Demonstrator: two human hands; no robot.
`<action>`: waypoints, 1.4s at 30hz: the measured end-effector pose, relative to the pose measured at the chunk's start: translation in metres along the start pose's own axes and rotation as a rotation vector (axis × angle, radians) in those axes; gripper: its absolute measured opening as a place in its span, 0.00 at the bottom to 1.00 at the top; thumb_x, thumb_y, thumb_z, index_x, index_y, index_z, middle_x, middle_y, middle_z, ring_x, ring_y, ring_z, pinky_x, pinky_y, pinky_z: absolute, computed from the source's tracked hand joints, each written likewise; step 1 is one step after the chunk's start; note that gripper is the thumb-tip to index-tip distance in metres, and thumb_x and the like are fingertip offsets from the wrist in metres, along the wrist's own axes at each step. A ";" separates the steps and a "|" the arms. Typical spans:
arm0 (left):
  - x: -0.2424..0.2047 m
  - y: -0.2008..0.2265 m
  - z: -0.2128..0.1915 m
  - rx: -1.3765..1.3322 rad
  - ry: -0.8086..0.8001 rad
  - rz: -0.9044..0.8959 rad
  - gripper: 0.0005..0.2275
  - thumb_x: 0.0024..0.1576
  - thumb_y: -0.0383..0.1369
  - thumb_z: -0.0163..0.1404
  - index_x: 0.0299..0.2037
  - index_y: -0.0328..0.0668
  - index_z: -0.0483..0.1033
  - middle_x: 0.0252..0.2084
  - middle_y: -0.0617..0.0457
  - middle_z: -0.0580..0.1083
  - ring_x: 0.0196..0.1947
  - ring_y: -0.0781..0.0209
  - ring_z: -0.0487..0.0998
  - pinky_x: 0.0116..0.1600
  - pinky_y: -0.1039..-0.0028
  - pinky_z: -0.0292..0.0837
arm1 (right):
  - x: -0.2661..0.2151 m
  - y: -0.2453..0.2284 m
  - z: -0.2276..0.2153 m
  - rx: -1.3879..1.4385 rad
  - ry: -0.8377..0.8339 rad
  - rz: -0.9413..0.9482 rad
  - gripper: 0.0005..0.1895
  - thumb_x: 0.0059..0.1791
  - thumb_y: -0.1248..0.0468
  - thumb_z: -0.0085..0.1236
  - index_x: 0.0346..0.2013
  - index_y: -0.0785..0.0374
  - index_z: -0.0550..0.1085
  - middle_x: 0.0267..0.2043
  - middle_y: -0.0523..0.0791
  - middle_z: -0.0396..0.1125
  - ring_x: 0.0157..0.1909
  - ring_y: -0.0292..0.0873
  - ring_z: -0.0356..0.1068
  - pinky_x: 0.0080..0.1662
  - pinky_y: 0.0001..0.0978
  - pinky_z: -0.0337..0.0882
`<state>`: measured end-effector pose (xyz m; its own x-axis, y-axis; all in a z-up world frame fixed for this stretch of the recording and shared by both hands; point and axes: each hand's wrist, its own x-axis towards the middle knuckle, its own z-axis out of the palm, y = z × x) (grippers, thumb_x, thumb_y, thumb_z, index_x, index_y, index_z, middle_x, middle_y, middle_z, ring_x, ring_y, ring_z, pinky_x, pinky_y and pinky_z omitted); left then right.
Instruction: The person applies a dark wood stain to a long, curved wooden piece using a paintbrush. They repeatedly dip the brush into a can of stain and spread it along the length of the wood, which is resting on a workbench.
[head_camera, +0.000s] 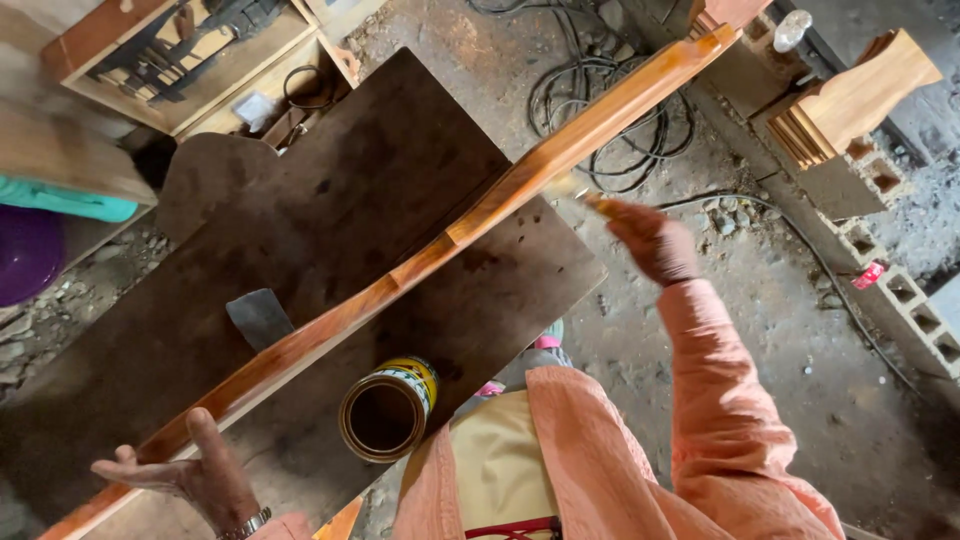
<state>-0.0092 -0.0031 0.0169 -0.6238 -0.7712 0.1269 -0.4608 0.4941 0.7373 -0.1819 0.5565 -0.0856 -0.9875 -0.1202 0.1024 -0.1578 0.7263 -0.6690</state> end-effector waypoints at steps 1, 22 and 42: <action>0.000 0.002 0.000 0.009 0.001 -0.005 0.46 0.70 0.59 0.54 0.75 0.60 0.20 0.82 0.41 0.37 0.83 0.46 0.41 0.72 0.46 0.63 | 0.001 0.009 -0.009 0.040 0.124 0.071 0.16 0.55 0.62 0.59 0.59 0.49 0.77 0.56 0.43 0.75 0.47 0.41 0.77 0.46 0.33 0.77; 0.003 -0.018 -0.008 -0.069 -0.070 0.028 0.41 0.81 0.54 0.52 0.75 0.63 0.20 0.83 0.42 0.38 0.82 0.47 0.55 0.73 0.59 0.68 | -0.093 -0.105 0.146 0.107 -0.054 -0.188 0.19 0.57 0.53 0.49 0.63 0.43 0.70 0.48 0.42 0.74 0.33 0.46 0.77 0.30 0.38 0.73; 0.014 -0.041 -0.007 0.022 -0.067 0.075 0.43 0.78 0.59 0.51 0.75 0.57 0.21 0.81 0.42 0.39 0.80 0.42 0.45 0.72 0.49 0.67 | -0.026 -0.053 0.120 0.444 0.650 0.221 0.21 0.56 0.64 0.57 0.64 0.64 0.71 0.63 0.49 0.69 0.63 0.36 0.67 0.64 0.30 0.66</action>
<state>0.0051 -0.0374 -0.0072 -0.6972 -0.7038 0.1361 -0.4247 0.5585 0.7125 -0.1477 0.4400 -0.1408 -0.8234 0.5099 0.2490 -0.0763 0.3354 -0.9390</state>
